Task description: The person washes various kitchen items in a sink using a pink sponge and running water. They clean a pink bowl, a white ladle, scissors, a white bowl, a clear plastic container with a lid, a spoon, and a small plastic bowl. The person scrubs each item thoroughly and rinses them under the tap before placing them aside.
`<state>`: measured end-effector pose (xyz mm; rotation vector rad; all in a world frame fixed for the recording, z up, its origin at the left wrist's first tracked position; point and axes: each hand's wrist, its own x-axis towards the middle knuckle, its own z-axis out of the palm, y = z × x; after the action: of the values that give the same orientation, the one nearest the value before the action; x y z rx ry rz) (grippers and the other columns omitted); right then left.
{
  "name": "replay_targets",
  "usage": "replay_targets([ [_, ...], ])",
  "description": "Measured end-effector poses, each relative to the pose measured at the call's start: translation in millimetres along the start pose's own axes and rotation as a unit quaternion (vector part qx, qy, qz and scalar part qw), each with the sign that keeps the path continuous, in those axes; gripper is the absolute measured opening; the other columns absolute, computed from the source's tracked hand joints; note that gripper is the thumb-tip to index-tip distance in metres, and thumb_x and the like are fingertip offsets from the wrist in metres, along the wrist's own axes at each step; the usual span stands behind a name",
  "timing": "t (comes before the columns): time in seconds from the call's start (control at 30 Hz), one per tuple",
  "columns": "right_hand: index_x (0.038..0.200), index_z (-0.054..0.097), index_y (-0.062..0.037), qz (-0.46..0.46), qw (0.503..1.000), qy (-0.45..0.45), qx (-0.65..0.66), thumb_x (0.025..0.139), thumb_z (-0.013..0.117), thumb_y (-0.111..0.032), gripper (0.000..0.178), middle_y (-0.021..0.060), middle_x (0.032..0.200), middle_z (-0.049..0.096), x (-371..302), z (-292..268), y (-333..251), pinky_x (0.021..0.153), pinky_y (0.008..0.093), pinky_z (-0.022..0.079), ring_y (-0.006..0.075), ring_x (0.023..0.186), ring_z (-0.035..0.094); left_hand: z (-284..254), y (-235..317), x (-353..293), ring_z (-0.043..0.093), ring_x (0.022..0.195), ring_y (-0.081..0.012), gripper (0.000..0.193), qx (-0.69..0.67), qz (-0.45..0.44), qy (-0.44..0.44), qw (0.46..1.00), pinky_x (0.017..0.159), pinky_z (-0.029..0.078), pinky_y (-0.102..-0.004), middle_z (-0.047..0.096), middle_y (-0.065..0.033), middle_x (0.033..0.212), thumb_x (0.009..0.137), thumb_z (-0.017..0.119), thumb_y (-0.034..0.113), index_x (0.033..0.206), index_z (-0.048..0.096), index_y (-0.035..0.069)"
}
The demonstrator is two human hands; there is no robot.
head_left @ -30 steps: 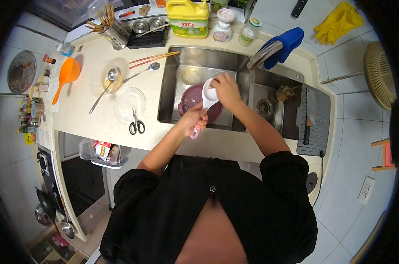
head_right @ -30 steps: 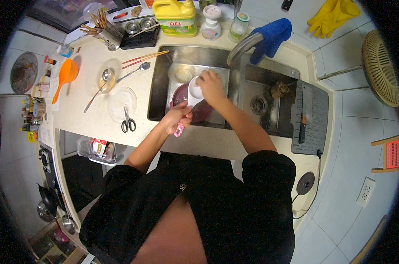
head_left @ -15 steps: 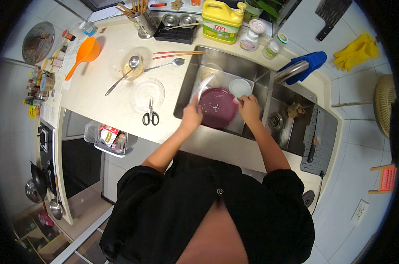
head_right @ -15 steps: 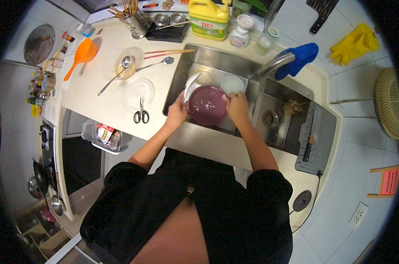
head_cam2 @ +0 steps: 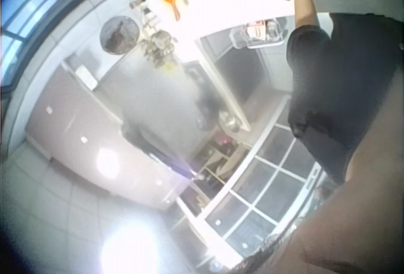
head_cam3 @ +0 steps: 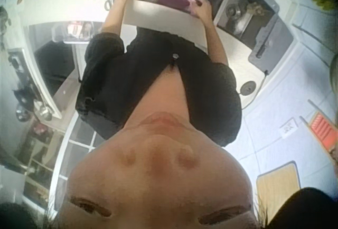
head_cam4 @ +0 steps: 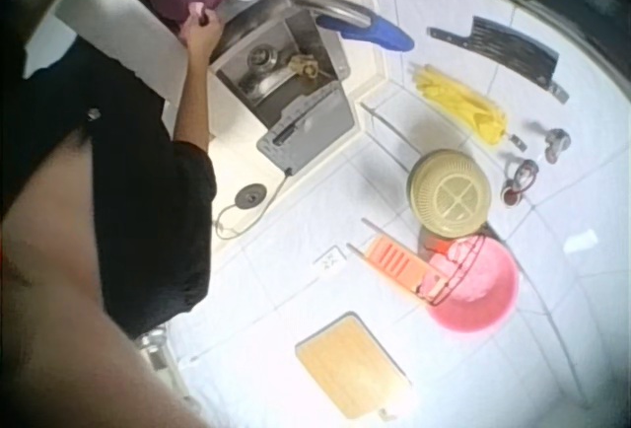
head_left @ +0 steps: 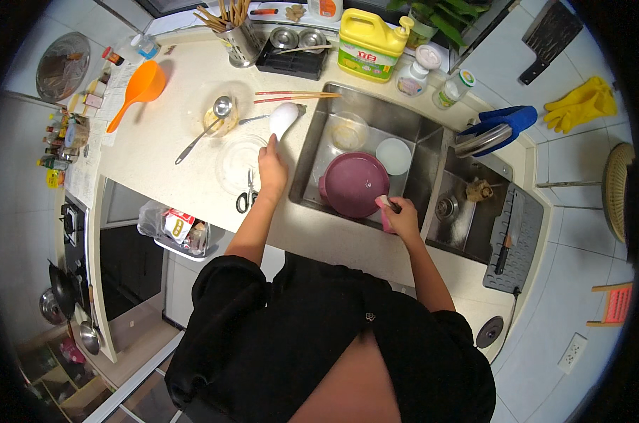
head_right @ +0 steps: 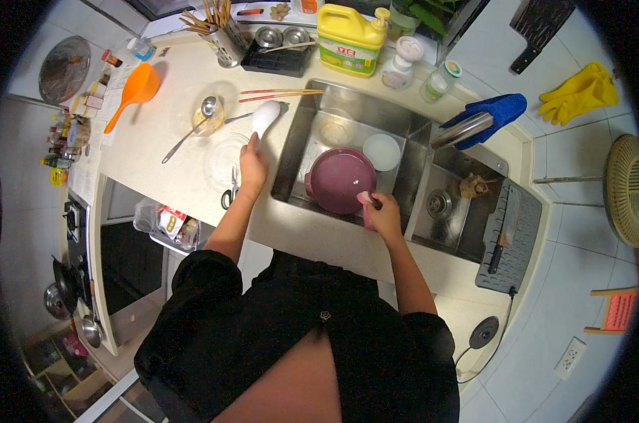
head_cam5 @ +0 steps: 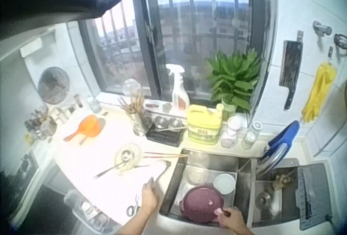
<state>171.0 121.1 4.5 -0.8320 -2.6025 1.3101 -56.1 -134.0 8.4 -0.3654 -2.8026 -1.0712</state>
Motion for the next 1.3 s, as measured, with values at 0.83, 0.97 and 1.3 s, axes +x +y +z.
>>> replay_targets([
  [0.83,0.097,0.06,-0.002,0.041,0.997,-0.053,0.036,0.072,0.069,-0.02,0.032,0.0156,0.094,0.059,22,0,4,0.076,0.0318,0.046,0.0246,0.086,0.059,1,4,-9,0.049,0.091,-0.0354,0.033,0.079,-0.024,0.036,0.996,0.08,0.041,-0.0405,0.055,-0.0198,0.097,0.073,0.056,0.0,0.106,0.055,0.001],
  [0.97,0.096,0.06,-0.0013,0.05,0.997,-0.053,0.031,0.073,0.069,-0.018,0.03,0.0106,0.091,0.059,19,-2,-5,0.073,0.029,0.045,0.0184,0.082,0.058,-6,-4,-17,0.054,0.083,-0.0327,0.027,0.057,0.024,0.101,0.993,0.078,0.043,-0.0388,0.056,-0.0178,0.09,0.073,0.058,0.002,0.101,0.058,0.002],
  [1.3,0.098,0.061,-0.0022,0.072,0.992,-0.095,0.049,0.074,0.068,-0.026,0.035,0.0122,0.093,0.061,5,-1,36,0.076,0.0306,0.045,0.0208,0.085,0.058,-84,-50,-83,0.057,0.074,-0.0243,0.048,0.094,-0.31,0.013,0.946,0.065,0.046,-0.0351,0.058,-0.0128,0.083,0.066,0.075,0.03,0.093,0.053,-0.003],
])
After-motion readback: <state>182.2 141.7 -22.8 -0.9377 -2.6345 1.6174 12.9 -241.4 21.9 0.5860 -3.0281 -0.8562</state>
